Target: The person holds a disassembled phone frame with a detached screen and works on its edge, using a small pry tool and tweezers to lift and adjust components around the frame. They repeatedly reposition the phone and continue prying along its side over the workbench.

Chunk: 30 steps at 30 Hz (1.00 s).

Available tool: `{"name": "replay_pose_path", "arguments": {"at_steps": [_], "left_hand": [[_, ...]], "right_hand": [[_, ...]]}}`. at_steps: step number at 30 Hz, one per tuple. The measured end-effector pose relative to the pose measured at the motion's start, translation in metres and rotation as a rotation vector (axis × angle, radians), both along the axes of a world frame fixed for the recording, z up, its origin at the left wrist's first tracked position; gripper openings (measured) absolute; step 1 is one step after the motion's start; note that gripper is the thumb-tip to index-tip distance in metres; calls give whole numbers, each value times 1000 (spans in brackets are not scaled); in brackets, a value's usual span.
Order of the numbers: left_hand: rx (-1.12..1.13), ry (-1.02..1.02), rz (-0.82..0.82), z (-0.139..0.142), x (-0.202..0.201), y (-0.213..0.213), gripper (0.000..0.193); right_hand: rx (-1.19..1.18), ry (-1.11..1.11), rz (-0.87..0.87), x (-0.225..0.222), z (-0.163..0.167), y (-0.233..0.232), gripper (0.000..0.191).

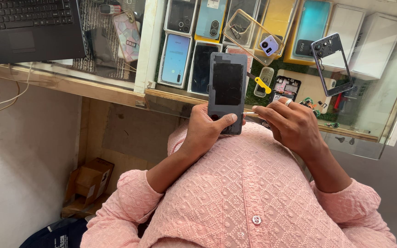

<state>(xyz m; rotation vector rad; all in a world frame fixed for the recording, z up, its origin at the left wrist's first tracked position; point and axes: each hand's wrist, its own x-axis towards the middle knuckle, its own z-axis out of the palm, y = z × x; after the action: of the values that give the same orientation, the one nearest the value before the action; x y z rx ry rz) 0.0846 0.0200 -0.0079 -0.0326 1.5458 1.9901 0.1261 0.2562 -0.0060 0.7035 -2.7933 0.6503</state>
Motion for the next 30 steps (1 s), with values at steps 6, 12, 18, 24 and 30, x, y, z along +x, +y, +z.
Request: {"name": "replay_pose_path", "arguments": {"at_steps": [6, 12, 18, 24, 30], "left_hand": [[-10, 26, 0, 2, 0, 0, 21], [-29, 41, 25, -2, 1, -1, 22], [88, -72, 73, -14, 8, 0, 22], [111, -141, 87, -18, 10, 1, 23], [108, -66, 80, -13, 11, 2, 23]], "right_hand": [[-71, 43, -9, 3, -3, -1, 30], [-64, 25, -29, 7, 0, -9, 38], [-70, -26, 3, 8, 1, -9, 34], [-57, -78, 46, 9, 3, -9, 35], [-146, -19, -61, 12, 3, -16, 25]]}}
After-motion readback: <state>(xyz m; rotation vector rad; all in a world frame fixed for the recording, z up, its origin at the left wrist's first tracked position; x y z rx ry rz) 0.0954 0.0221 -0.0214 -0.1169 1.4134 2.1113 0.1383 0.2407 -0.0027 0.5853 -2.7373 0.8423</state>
